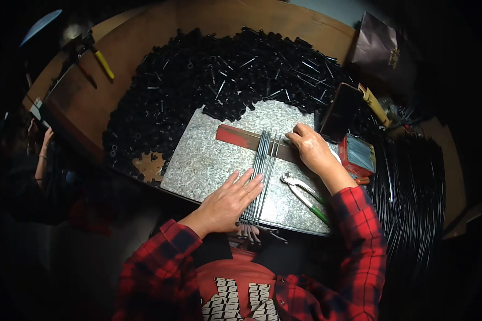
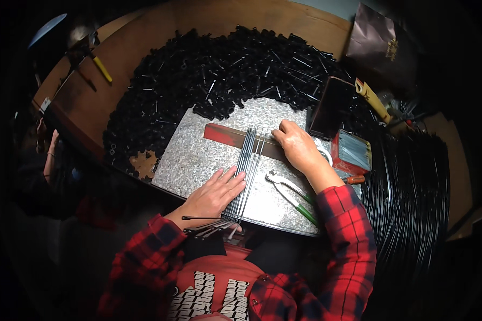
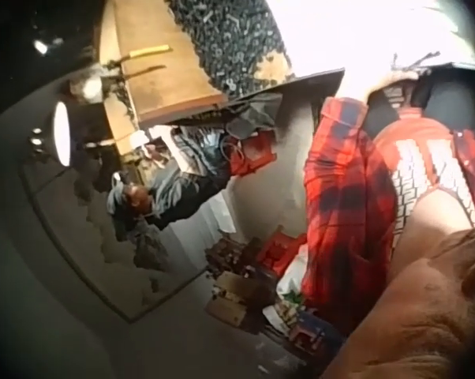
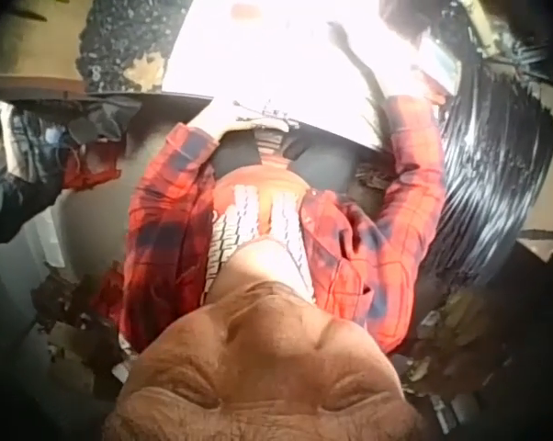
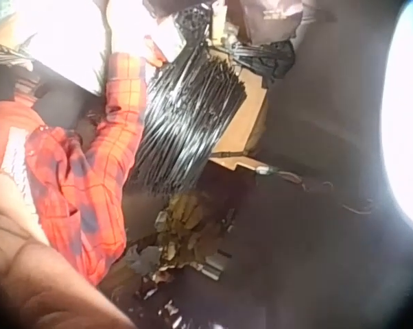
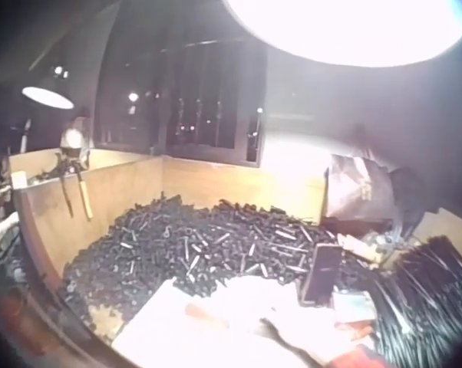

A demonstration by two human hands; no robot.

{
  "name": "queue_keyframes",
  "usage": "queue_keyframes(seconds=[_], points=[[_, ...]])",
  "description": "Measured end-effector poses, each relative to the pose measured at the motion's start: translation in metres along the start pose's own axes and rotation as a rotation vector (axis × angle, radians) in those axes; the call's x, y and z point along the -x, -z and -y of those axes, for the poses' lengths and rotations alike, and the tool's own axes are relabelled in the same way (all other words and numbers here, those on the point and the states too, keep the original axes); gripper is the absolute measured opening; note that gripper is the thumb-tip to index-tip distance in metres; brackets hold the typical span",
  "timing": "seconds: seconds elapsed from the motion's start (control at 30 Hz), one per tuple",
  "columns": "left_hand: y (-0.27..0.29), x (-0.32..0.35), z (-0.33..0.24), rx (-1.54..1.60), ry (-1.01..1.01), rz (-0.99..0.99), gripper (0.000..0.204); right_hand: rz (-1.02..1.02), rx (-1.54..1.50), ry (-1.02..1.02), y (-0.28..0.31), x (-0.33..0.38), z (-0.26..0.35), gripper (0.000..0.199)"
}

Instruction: Assemble multiple black cables into a connector, then use pliers to secure them.

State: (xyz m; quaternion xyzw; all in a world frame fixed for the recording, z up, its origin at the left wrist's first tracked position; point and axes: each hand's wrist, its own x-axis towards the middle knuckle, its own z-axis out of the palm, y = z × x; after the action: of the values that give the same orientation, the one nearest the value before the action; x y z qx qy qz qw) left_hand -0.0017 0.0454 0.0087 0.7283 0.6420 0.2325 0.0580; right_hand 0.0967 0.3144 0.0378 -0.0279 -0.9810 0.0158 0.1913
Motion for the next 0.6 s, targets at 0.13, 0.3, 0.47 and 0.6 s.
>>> queue_keyframes(seconds=[0.13,0.3,0.47,0.6], points=[[-0.0079,0.0025,0.0062,-0.168,-0.037,-0.009,0.104,-0.031,0.023,0.008,0.002,-0.0019,0.0029,0.015],[-0.0043,0.0016,0.0027,-0.096,-0.008,-0.02,0.102,-0.022,0.035,0.02,0.0029,-0.0062,0.006,0.024],[-0.0039,0.0039,0.0033,-0.065,0.009,-0.015,0.1,-0.002,0.027,0.031,-0.0018,-0.0096,0.0085,0.026],[-0.0037,0.0033,0.0038,-0.065,0.001,0.007,0.096,-0.008,0.015,0.027,-0.0023,-0.0096,0.0085,0.028]])
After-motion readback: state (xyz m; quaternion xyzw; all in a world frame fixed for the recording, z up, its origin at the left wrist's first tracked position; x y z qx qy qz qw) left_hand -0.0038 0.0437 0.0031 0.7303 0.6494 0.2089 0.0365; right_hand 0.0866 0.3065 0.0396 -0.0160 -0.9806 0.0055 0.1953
